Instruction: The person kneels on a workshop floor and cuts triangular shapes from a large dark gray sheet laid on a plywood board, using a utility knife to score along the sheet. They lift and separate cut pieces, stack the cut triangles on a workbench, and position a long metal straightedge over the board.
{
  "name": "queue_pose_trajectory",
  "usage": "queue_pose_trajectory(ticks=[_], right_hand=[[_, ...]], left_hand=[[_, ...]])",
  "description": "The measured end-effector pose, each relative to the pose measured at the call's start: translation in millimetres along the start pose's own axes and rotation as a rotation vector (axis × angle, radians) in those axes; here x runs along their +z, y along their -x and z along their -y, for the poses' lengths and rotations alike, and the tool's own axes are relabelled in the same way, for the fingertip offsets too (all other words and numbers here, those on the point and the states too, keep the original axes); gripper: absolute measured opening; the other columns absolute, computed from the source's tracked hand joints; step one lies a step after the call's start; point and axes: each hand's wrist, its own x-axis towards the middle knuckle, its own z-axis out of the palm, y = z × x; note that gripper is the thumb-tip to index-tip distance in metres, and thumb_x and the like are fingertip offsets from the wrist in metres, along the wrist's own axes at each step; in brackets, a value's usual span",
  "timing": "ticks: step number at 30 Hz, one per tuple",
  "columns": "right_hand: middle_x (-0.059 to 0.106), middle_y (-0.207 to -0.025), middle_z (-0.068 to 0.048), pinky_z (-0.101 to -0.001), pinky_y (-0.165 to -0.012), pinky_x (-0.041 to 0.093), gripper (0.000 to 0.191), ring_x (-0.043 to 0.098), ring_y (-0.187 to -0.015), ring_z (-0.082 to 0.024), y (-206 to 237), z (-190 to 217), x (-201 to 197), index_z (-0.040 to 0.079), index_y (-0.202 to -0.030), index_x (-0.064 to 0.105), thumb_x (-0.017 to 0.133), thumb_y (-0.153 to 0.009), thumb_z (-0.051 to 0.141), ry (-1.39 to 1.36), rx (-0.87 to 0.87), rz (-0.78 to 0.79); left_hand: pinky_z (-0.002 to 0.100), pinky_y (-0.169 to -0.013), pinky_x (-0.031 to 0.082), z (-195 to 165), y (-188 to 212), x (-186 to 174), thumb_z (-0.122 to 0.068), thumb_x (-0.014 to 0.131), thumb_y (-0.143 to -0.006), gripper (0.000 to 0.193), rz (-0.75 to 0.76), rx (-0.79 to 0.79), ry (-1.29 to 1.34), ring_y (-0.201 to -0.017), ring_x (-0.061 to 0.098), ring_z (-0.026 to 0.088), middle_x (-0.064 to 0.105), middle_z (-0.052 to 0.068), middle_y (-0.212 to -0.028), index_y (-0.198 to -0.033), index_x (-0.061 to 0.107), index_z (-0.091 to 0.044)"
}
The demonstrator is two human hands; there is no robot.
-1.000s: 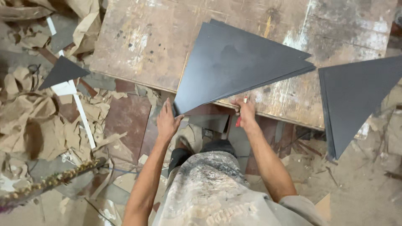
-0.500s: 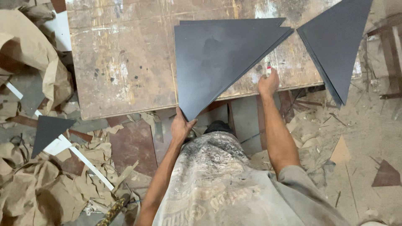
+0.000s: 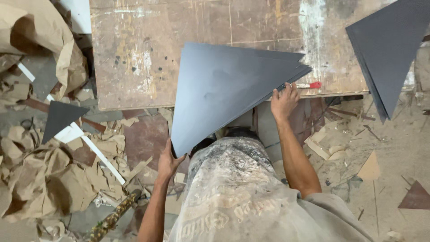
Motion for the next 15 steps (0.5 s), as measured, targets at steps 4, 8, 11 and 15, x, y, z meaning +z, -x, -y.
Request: queue_pose_trajectory(ticks=[4, 8, 11, 15], right_hand=[[0.058, -0.138, -0.018, -0.0603, -0.109, 0.033, 0.044, 0.046, -0.134, -0.043, 7.3, 14.1, -5.5, 0.009, -0.129, 0.063, 0.078, -0.092, 0.027, 0.198, -0.141, 0.135], [0.056, -0.145, -0.022, -0.0557, -0.115, 0.036, 0.046, 0.047, -0.137, -0.043, -57.9, 34.2, 12.5, 0.006, -0.134, 0.061, 0.075, -0.096, 0.028, -0.009, -0.348, 0.121], [0.052, -0.142, -0.031, -0.0572, -0.108, 0.036, 0.061, 0.047, -0.131, -0.048, -108.1, 54.9, 34.8, -0.003, -0.141, 0.057, 0.075, -0.098, 0.036, 0.016, -0.509, 0.16], [0.057, -0.131, -0.029, -0.0587, -0.101, 0.04, 0.06, 0.051, -0.125, -0.047, -122.8, 77.3, 41.5, -0.003, -0.135, 0.061, 0.073, -0.096, 0.041, 0.068, -0.367, 0.379]], left_hand=[[0.048, -0.09, 0.054, 23.2, 20.0, -4.9, -0.029, 0.087, -0.07, 0.103, -0.03, -0.139, -0.169, -0.115, 0.064, 0.042, 0.063, 0.028, -0.131, -0.154, 0.032, -0.005], [0.051, -0.092, 0.052, 22.6, 19.9, 1.2, -0.034, 0.087, -0.073, 0.113, -0.073, -0.052, -0.198, -0.12, 0.059, 0.046, 0.056, 0.031, -0.139, -0.16, 0.022, -0.002], [0.051, -0.087, 0.053, 14.0, 16.0, 7.6, -0.041, 0.089, -0.067, 0.124, -0.016, -0.189, -0.251, -0.111, 0.062, 0.046, 0.059, 0.025, -0.127, -0.163, 0.017, -0.008], [0.052, -0.085, 0.053, 6.4, 10.8, 12.6, -0.041, 0.093, -0.062, 0.129, -0.088, -0.123, -0.298, -0.11, 0.06, 0.045, 0.056, 0.024, -0.124, -0.161, 0.018, -0.006]])
